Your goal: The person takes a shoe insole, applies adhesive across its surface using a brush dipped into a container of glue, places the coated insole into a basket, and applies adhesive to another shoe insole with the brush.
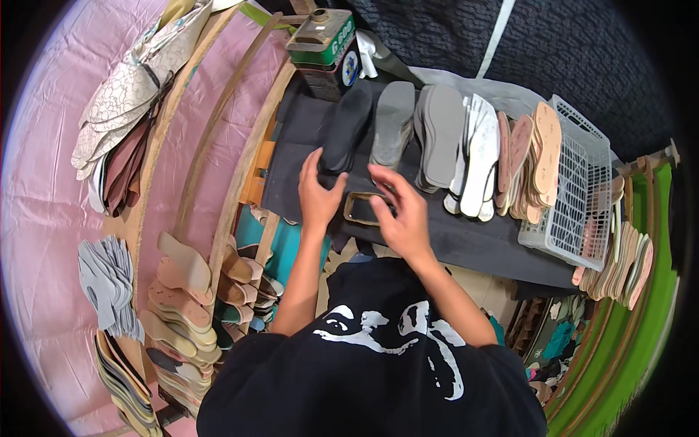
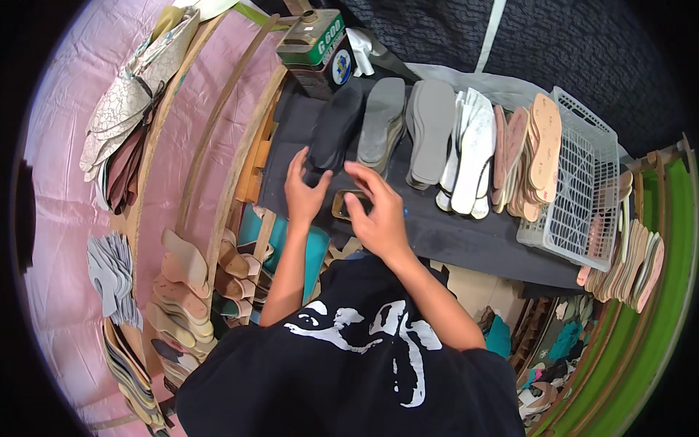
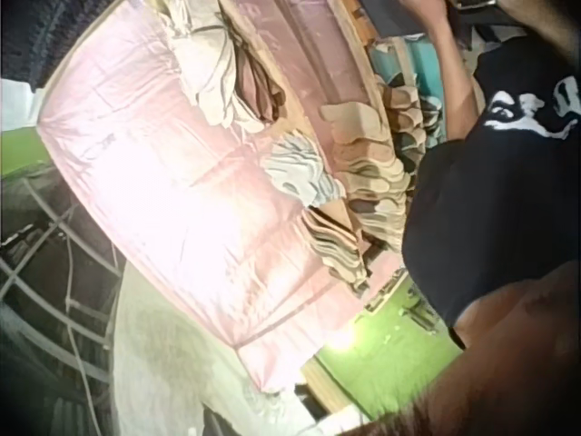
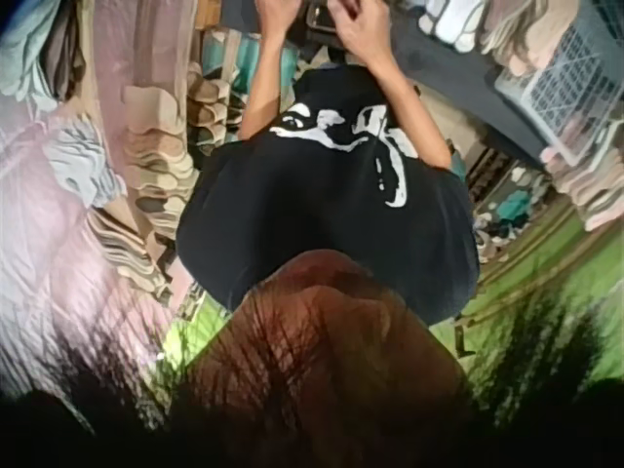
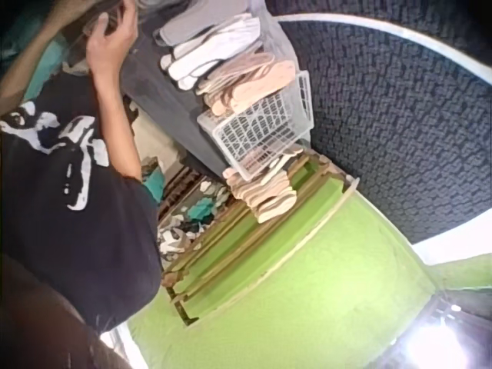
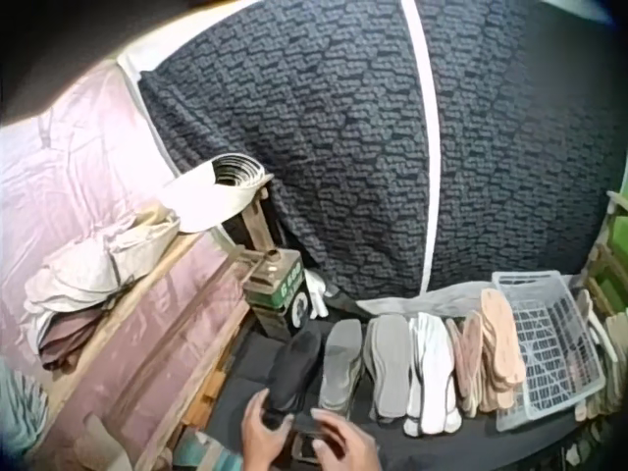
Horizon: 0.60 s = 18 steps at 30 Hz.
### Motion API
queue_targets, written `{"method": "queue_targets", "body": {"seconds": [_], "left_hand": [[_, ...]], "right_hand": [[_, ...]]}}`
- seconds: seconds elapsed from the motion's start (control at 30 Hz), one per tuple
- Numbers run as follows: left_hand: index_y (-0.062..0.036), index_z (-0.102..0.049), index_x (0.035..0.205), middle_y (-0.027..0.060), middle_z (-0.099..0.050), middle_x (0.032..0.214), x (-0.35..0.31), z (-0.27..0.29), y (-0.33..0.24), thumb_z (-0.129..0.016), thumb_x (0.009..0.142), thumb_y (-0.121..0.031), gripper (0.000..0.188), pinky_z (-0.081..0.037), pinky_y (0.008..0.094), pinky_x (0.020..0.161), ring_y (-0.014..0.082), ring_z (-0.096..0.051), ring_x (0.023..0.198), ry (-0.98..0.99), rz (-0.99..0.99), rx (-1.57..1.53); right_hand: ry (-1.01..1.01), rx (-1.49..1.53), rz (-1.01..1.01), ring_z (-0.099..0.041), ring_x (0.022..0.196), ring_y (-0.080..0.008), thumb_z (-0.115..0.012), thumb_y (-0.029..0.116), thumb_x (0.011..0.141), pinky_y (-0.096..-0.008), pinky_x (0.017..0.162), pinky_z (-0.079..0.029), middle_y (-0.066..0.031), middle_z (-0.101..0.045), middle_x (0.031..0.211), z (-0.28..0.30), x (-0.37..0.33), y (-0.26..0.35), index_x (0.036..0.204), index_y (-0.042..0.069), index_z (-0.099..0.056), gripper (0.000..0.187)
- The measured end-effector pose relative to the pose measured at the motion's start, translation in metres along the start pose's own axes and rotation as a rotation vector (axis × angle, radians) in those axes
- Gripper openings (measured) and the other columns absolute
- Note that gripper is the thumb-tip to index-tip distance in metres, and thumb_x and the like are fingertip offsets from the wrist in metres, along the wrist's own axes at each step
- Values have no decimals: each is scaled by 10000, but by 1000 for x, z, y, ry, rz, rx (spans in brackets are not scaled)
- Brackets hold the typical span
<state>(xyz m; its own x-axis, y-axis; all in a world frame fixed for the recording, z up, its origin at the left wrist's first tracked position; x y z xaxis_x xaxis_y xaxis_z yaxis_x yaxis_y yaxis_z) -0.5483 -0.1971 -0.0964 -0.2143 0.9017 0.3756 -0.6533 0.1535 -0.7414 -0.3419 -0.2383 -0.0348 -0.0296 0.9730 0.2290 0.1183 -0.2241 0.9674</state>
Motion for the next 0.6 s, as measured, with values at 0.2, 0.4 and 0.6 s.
{"method": "queue_targets", "body": {"seconds": [0.2, 0.4, 0.6], "left_hand": [[-15, -476, 1593, 230, -570, 1505, 34, -22, 31, -910, 797, -80, 908, -452, 503, 1169, 449, -538, 1366, 247, -8, 150], [-43, -490, 1594, 199, -643, 1389, 45, -19, 47, -929, 762, -83, 941, -484, 504, 1124, 419, -592, 1286, 303, 24, 47], [-53, -489, 1601, 179, -659, 1347, 55, -14, 52, -934, 738, -62, 971, -561, 446, 1005, 342, -663, 1184, 306, 85, -76]], "right_hand": [[51, -308, -384, -583, 1451, -381, -736, 111, 929, -437, 1226, -448, -281, -576, 1557, -52, 45, -128, 1584, -44, -453, 730], [-28, -114, -371, -527, 1513, -384, -722, 106, 932, -422, 1236, -439, -294, -538, 1595, -74, 47, -145, 1599, -65, -433, 747], [-133, -11, -430, -571, 1449, -314, -710, 33, 958, -393, 1208, -470, -246, -513, 1608, -79, 49, -131, 1622, -58, -405, 736]]}}
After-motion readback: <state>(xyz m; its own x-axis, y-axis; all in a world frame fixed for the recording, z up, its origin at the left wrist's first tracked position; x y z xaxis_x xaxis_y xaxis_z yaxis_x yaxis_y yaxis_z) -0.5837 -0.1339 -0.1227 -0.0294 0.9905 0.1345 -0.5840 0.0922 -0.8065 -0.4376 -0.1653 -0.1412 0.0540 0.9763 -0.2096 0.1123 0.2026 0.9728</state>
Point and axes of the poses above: each hand's wrist, its own x-axis towards the middle knuckle, its own z-axis out of the back of the hand, y = z × x, the point moved 6 cm from there along x, towards the middle knuckle
